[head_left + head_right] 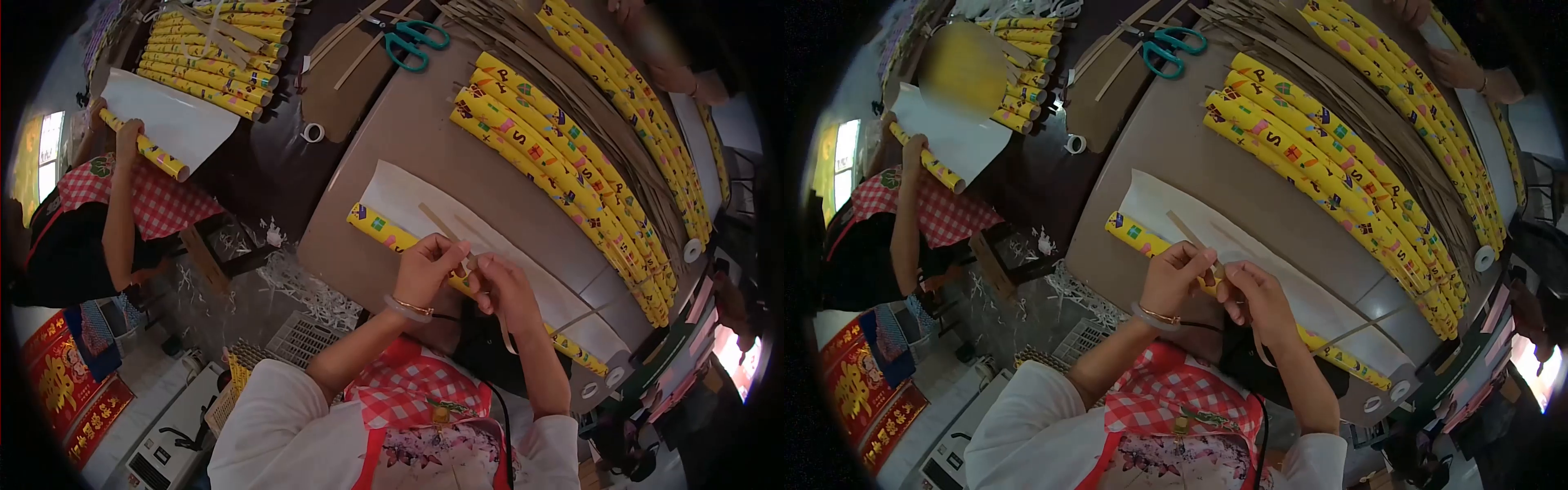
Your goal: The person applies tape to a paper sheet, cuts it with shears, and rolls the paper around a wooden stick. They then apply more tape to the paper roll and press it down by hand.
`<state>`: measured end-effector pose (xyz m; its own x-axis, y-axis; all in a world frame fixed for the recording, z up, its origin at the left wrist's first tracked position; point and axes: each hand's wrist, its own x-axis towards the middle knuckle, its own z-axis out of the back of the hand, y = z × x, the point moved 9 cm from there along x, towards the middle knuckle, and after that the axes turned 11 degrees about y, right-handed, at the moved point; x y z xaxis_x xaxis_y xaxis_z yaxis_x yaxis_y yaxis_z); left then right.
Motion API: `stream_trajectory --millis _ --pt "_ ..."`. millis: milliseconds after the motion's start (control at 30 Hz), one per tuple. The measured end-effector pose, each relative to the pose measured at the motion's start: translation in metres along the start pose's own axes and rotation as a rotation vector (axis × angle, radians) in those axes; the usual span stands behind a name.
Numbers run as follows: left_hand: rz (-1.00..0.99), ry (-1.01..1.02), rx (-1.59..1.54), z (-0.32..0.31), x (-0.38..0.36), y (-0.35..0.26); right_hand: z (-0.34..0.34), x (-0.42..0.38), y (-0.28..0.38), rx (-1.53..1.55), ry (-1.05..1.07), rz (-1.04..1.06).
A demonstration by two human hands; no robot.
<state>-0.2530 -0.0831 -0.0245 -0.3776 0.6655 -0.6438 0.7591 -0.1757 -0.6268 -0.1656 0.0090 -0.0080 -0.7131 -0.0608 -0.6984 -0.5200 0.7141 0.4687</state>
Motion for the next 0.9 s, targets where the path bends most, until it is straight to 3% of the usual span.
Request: stream_trajectory --millis 167,300,400,533,600,733,800,867,900 --pt "-0.129 0.073 0.011 -0.003 -0.002 -0.003 -0.008 0.002 -0.012 0.146 0.113 -0.168" --pt "-0.146 0.099 0.065 0.001 -0.009 -0.008 -0.017 0.004 -0.012 0.140 0.166 -0.092" --pt "-0.198 0.046 0.064 0.016 -0.016 -0.023 -0.005 0.004 0.006 -0.307 -0.071 0.062" --pt "-0.223 -0.067 0.080 0.046 -0.014 -0.035 -0.020 0.021 0.002 -0.441 -0.061 0.079" --pt "-0.236 -0.108 0.119 0.059 -0.009 -0.041 -0.033 0.036 0.021 -0.668 -0.101 0.326" --pt "-0.231 -0.248 0.181 0.080 -0.002 -0.060 -0.055 0.071 0.044 -0.615 -0.073 0.401" --pt "-0.215 -0.289 0.149 0.089 0.004 -0.061 -0.055 0.085 0.054 -0.801 -0.169 0.454" --pt "-0.528 -0.512 0.906 0.082 -0.009 -0.100 -0.055 0.095 0.059 -0.856 -0.204 0.504" --pt "-0.529 -0.518 0.905 0.086 -0.007 -0.101 -0.056 0.096 0.063 -0.907 -0.242 0.553"
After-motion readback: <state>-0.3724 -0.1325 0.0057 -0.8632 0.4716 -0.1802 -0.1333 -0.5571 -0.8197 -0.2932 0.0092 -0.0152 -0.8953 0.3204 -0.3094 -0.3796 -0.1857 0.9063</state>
